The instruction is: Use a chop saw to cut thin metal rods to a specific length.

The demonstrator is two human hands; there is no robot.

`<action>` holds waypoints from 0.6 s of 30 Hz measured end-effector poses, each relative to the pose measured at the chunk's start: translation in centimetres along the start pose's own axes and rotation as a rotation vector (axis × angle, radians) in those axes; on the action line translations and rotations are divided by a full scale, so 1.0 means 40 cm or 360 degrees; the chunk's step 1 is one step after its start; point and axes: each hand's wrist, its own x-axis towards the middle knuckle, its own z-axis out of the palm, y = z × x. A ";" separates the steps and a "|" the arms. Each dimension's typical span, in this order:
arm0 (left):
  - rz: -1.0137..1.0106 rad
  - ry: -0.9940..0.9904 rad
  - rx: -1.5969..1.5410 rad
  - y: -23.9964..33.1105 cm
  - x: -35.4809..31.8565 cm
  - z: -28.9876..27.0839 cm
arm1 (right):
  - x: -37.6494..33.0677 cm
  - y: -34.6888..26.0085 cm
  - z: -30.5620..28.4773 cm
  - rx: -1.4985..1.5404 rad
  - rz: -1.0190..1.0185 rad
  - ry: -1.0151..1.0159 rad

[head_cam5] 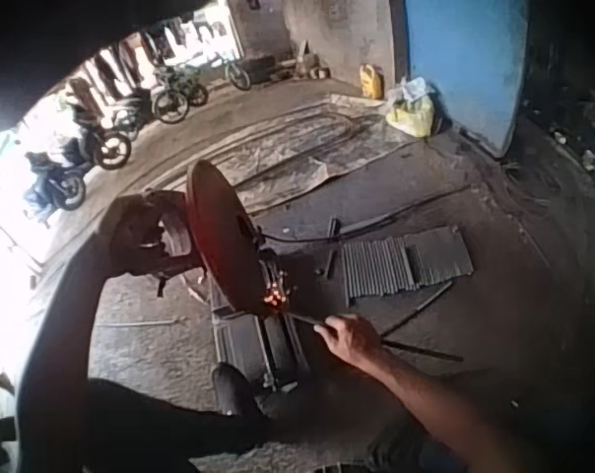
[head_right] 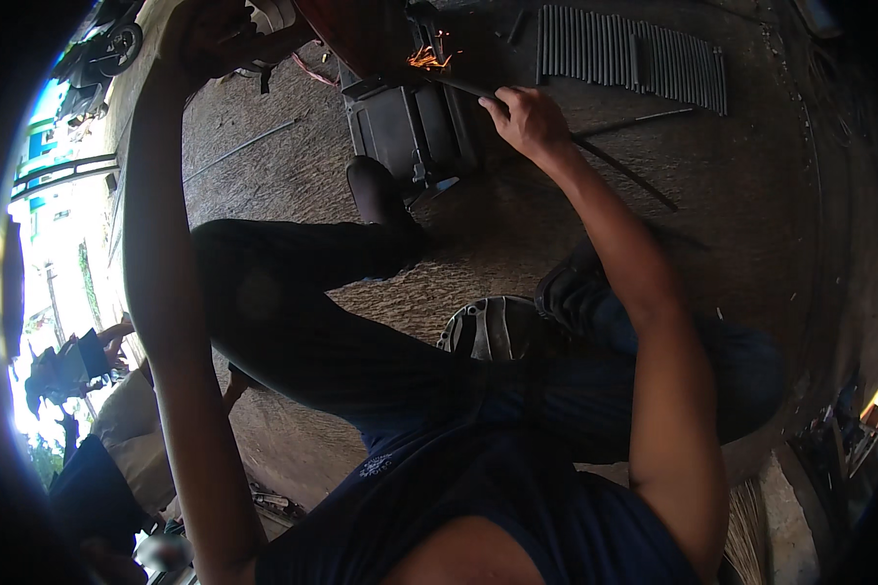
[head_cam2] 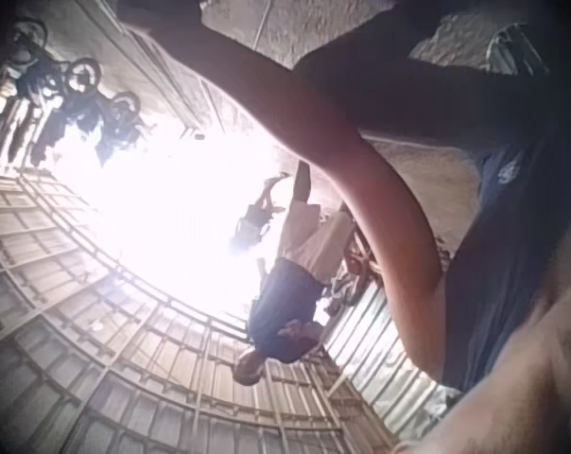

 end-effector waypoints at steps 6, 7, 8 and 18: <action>-0.0121 -0.0034 0.0263 -0.007 -0.007 -0.014 | 0.005 -0.002 -0.002 0.0071 0.0063 -0.0092; -0.0171 -0.0036 0.0125 -0.012 -0.010 -0.012 | 0.006 -0.003 -0.002 0.0072 0.0061 -0.0092; -0.0222 -0.0039 -0.0012 -0.018 -0.011 -0.010 | 0.006 -0.005 -0.003 0.0104 0.0038 -0.0058; -0.0210 -0.0044 0.0132 -0.009 -0.008 -0.007 | 0.008 -0.015 -0.020 0.0403 0.0281 -0.0283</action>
